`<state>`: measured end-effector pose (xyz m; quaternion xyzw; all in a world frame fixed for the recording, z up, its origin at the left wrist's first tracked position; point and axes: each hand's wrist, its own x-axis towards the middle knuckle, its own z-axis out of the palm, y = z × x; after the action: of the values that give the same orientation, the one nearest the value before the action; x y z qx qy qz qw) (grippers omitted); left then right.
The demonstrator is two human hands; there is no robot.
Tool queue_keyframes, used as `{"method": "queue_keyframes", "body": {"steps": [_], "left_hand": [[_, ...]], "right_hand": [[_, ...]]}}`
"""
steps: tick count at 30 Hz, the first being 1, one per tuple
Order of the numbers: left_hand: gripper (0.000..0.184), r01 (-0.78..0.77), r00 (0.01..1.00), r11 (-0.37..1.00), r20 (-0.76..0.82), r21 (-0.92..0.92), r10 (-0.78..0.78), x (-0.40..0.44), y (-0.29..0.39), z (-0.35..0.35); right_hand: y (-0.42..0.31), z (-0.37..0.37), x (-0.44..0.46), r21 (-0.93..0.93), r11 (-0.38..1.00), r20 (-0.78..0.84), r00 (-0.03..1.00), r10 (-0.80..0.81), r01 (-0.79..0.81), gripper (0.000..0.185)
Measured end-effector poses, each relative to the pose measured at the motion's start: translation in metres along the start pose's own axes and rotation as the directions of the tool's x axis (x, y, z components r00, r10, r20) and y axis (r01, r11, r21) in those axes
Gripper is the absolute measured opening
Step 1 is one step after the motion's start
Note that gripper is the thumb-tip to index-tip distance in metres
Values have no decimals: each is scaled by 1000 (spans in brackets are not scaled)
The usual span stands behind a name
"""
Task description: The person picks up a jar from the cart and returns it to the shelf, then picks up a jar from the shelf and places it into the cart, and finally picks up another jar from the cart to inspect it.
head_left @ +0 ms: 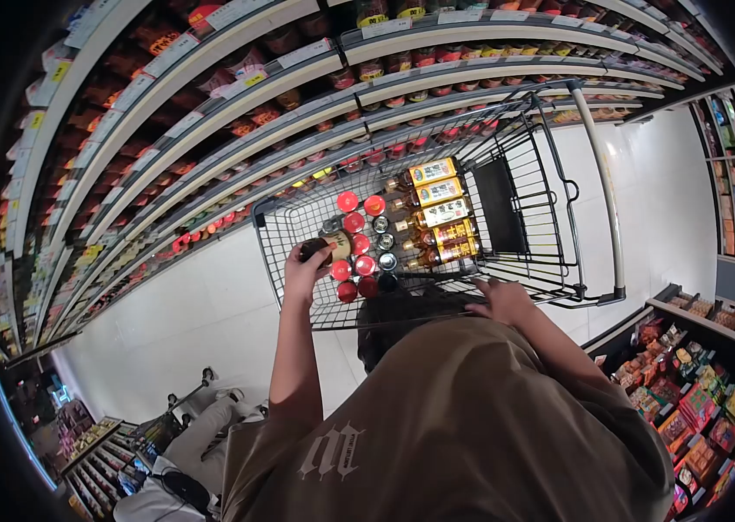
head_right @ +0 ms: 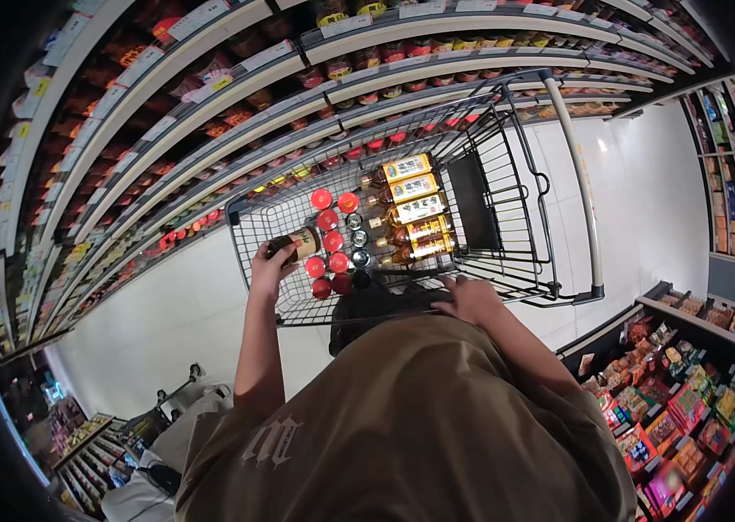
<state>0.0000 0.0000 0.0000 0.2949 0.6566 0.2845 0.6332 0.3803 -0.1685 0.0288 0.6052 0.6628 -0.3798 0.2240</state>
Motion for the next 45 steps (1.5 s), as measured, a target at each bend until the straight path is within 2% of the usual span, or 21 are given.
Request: {"method": "queue_keyframes", "body": {"steps": [2,5,6,8,11,15,17,18,19,21,23,25,28,29,30,31,32,35,37,38,45], "left_hand": [[35,91,987,982,145,-167,-67,-23,18,10],[46,-7,925,993,376,-121,53,-92,39,42],[50,-46,889,996,452,-77,76,-107,40,55],[60,-120,811,992,580,30,80,-124,50,72],[70,-231,730,972,669,51,138,-143,59,99],[83,-196,736,973,674,122,64,-152,61,116],[97,13,727,982,676,-188,120,-157,52,126],[103,57,667,987,741,-147,72,-144,38,117],[103,48,662,989,746,-137,71,-144,36,120],[92,35,617,984,779,-175,116,-148,34,129],[87,-59,626,990,768,-125,134,-155,33,142],[78,-83,674,971,705,-226,222,-160,31,159],[63,-6,774,939,593,-343,222,-171,40,186],[61,27,810,940,559,-341,179,-176,48,192],[61,20,801,941,569,-338,188,-172,47,192],[56,-207,793,970,558,-128,243,-167,43,184],[51,-414,776,906,557,93,297,-163,38,178],[54,-576,694,804,608,149,385,-174,41,182],[58,-533,718,836,593,131,365,-176,38,184],[58,-570,681,802,648,177,341,-176,39,186],[76,-606,667,710,716,359,207,-189,53,193]], "right_hand": [[-14,-16,20,59,997,-130,990,-49,57,83],[-31,-48,-1,294,870,-407,875,-261,396,81],[-38,-57,-12,299,867,-402,877,-263,398,81],[-48,-75,-21,670,490,-412,829,-379,557,84],[-50,-73,-22,575,399,-519,695,-497,714,88],[-42,-64,-35,674,287,-571,727,-381,680,80],[-36,-55,-33,705,170,-620,714,-324,689,73],[-33,-53,-34,788,21,-594,768,-239,615,70],[-31,-55,-38,835,-139,-549,819,-163,532,66],[-27,-59,-48,807,-190,-582,807,-97,559,64],[-26,-61,-54,734,-188,-668,744,-25,653,66],[-27,-64,-62,720,-155,-689,723,-43,677,73],[-34,-73,-84,503,389,-738,618,-272,772,83],[-37,-58,-70,198,544,-886,386,-257,815,81],[-31,-63,-80,193,616,-866,428,-260,764,77],[-27,-68,-91,191,680,-841,475,-258,708,73],[-23,-70,-95,191,681,-844,473,-254,707,73],[-17,-79,-109,404,628,-813,576,-87,665,70],[-21,-92,-121,535,644,-642,759,-111,546,72],[-24,-83,-115,393,639,-785,603,-140,661,75],[-21,-78,-117,469,647,-724,681,-108,601,74]]}}
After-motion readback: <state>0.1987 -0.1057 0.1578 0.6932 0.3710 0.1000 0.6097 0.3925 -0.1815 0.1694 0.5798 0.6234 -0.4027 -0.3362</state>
